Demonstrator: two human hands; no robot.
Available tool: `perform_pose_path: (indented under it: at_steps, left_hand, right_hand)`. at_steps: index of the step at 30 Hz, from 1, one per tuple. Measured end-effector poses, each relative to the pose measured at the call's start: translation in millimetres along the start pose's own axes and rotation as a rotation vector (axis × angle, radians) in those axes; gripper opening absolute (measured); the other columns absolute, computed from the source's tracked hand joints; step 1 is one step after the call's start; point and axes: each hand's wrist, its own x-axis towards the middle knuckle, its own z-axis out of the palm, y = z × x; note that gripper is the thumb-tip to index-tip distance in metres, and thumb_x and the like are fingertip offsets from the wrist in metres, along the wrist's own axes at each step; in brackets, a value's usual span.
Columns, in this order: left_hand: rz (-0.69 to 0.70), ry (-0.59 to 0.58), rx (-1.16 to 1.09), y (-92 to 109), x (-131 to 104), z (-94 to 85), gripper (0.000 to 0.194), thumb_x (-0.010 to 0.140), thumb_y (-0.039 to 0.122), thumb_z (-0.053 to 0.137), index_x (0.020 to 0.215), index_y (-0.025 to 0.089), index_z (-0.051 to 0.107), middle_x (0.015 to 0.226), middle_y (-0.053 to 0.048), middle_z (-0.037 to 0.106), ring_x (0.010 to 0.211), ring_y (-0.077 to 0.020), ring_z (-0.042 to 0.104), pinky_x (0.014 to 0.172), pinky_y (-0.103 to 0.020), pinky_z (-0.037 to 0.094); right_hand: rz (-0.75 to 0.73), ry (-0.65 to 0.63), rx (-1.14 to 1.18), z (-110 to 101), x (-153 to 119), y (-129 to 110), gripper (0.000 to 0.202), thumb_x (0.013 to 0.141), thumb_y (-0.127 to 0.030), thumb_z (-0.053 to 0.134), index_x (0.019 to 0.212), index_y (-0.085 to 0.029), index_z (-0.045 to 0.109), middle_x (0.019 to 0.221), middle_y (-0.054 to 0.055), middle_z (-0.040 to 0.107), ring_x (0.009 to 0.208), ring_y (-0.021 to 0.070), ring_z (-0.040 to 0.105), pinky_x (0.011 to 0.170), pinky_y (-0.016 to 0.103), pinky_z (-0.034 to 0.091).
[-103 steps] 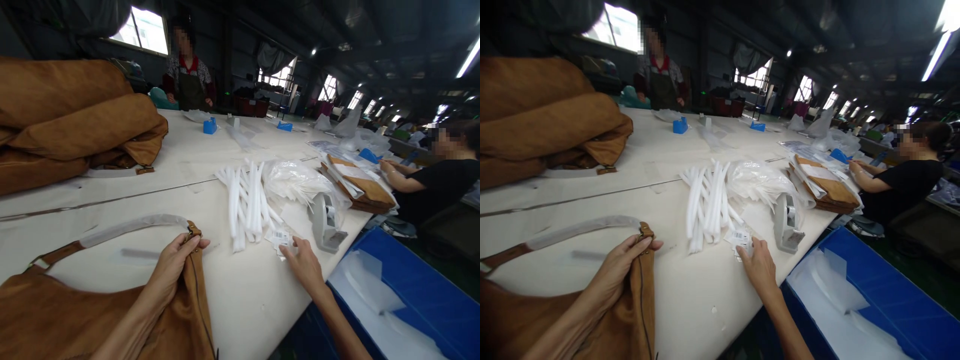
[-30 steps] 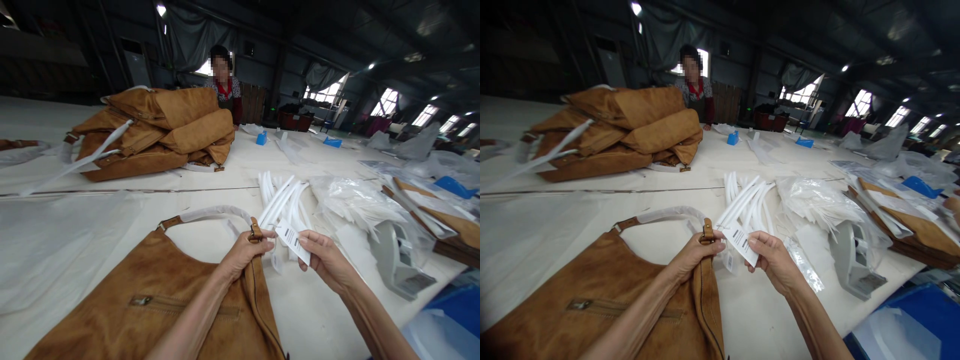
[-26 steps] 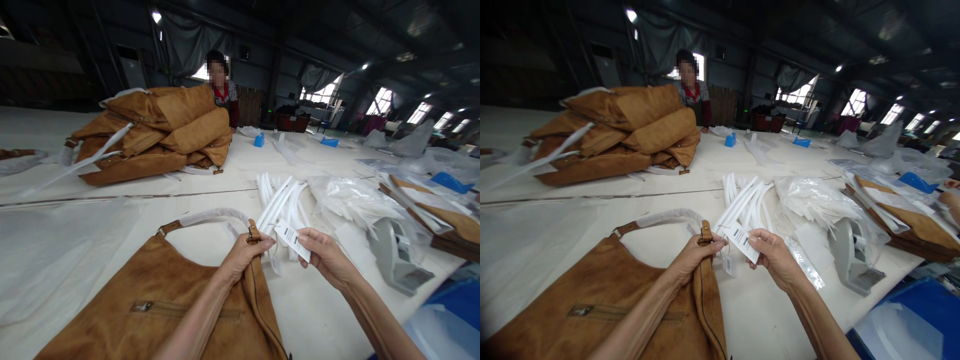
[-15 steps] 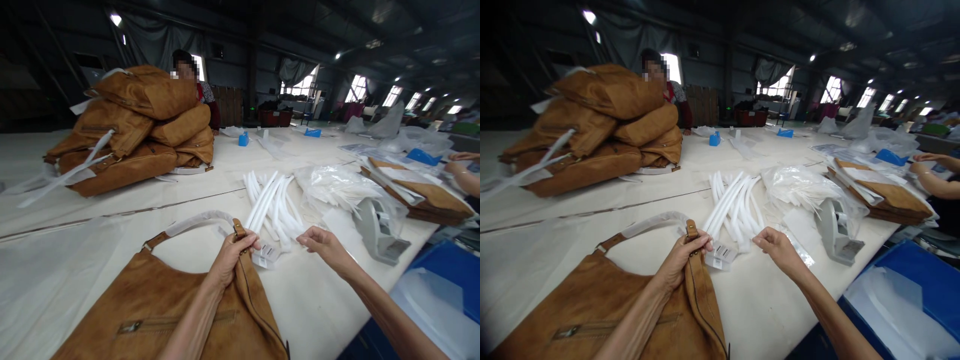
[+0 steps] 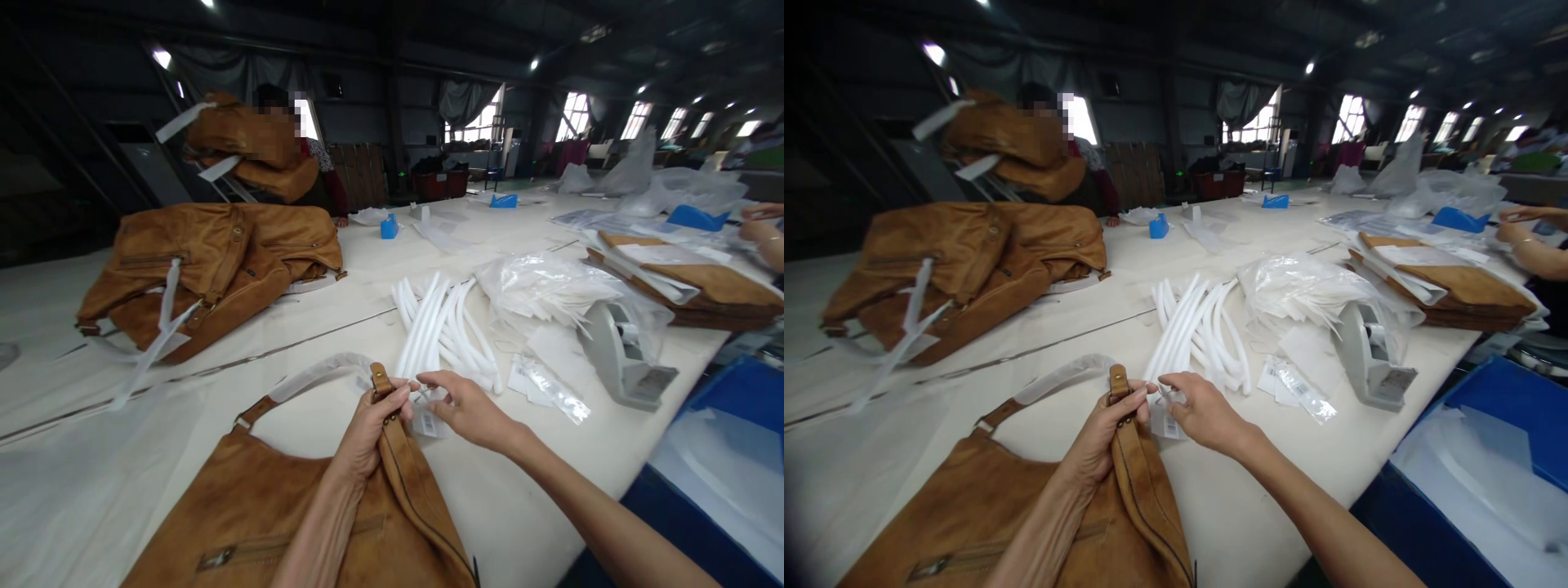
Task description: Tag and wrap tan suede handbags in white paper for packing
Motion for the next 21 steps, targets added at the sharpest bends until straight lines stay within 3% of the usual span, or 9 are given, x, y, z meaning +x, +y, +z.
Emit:
perform_pose_path:
  at_steps: [5, 10, 15, 18, 21]
  left_hand:
    - [0.009, -0.033, -0.036, -1.2, -0.3, -0.7, 0.030, 0.074, 0.042, 0.078, 0.087, 0.016, 0.072, 0.057, 0.002, 0.055, 0.049, -0.0093, 0.046, 0.047, -0.020, 0.035]
    - [0.028, -0.037, -0.043, -0.4, -1.1, 1.0, 0.029, 0.073, 0.042, 0.078, 0.078, 0.014, 0.069, 0.056, 0.002, 0.053, 0.050, -0.0085, 0.045, 0.048, -0.019, 0.036]
    - [0.032, -0.051, -0.048, -2.0, -1.1, -0.5, 0.027, 0.076, 0.040, 0.077, 0.086, 0.016, 0.070, 0.058, 0.001, 0.055, 0.054, -0.0096, 0.045, 0.050, -0.018, 0.036]
    - [0.047, -0.046, -0.061, -2.7, -1.1, -0.4, 0.028, 0.075, 0.040, 0.077, 0.087, 0.015, 0.071, 0.061, 0.000, 0.057, 0.056, -0.0101, 0.047, 0.052, -0.019, 0.036]
    - [0.073, -0.019, -0.093, -2.0, -1.5, 1.8, 0.031, 0.071, 0.040, 0.080, 0.088, 0.015, 0.073, 0.072, -0.002, 0.062, 0.058, -0.0091, 0.048, 0.052, -0.019, 0.036]
  right_hand:
    - [-0.072, -0.057, -0.062, 0.3, 5.8, 4.0, 0.048, 0.080, -0.002, 0.050, 0.120, -0.024, 0.063, 0.113, 0.005, 0.067, 0.108, 0.0218, 0.058, 0.095, 0.037, 0.044]
    - [-0.081, -0.059, -0.157, -3.3, 7.4, -3.4, 0.026, 0.091, -0.017, 0.053, 0.112, -0.024, 0.067, 0.096, 0.005, 0.066, 0.097, 0.0215, 0.059, 0.086, 0.035, 0.045]
    - [-0.118, -0.078, -0.425, -2.3, 12.6, -11.1, 0.017, 0.093, -0.016, 0.051, 0.094, -0.018, 0.068, 0.086, 0.006, 0.063, 0.088, 0.0208, 0.057, 0.078, 0.032, 0.043]
    - [-0.207, -0.119, -0.651, -14.5, 19.7, -24.3, 0.021, 0.096, -0.018, 0.046, 0.092, -0.015, 0.066, 0.086, 0.008, 0.064, 0.082, 0.0212, 0.056, 0.074, 0.033, 0.040]
    - [-0.300, -0.142, -0.808, -40.6, 31.4, -50.6, 0.020, 0.095, -0.018, 0.047, 0.085, -0.015, 0.064, 0.081, 0.008, 0.064, 0.077, 0.0202, 0.054, 0.071, 0.031, 0.035]
